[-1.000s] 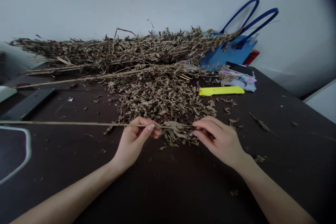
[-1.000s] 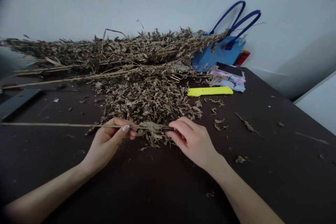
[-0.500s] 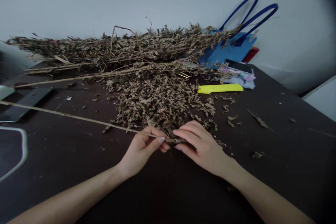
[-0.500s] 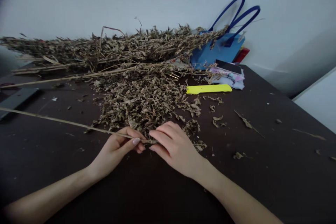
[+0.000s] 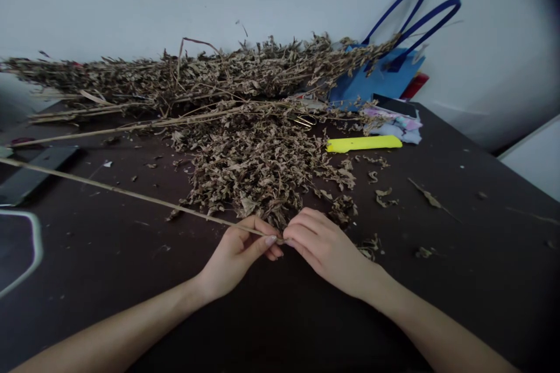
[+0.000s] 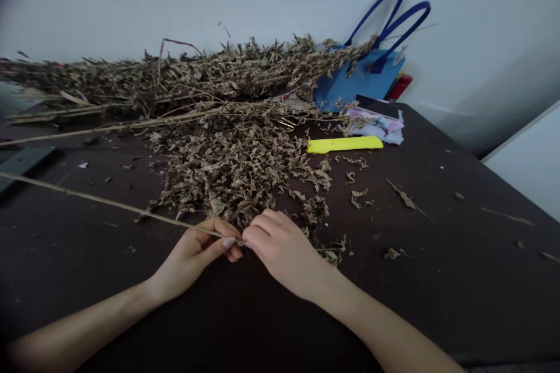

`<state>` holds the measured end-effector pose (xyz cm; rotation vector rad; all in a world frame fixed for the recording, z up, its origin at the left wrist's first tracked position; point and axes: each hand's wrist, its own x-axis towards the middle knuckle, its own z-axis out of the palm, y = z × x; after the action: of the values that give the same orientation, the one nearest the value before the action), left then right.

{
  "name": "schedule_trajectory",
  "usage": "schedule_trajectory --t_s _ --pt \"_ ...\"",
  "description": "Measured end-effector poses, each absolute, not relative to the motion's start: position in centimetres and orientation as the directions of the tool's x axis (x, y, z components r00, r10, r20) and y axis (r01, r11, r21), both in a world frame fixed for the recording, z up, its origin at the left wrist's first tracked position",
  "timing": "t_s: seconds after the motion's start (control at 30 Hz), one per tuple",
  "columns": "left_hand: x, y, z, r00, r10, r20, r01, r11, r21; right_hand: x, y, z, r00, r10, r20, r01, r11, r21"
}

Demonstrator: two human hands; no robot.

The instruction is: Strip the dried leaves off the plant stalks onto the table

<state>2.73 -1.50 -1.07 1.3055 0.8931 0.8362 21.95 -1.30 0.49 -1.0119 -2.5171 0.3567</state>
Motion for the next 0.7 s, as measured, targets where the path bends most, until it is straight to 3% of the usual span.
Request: schedule_trajectory --t_s 0.43,0.7 --pt "2.7 -1.03 -1.52 0.404 0.913 -0.057 0.057 0.037 0.998 21.34 -1.53 0.08 -0.684 0.678 0.269 0.651 0.734 -0.196" --pt "2.66 -0.97 -1.45 0.417 0.908 -0.045 0.083 0.011 0.996 21.1 -0.98 0.02 -0.694 0.69 0.204 0.661 0.724 -0.198"
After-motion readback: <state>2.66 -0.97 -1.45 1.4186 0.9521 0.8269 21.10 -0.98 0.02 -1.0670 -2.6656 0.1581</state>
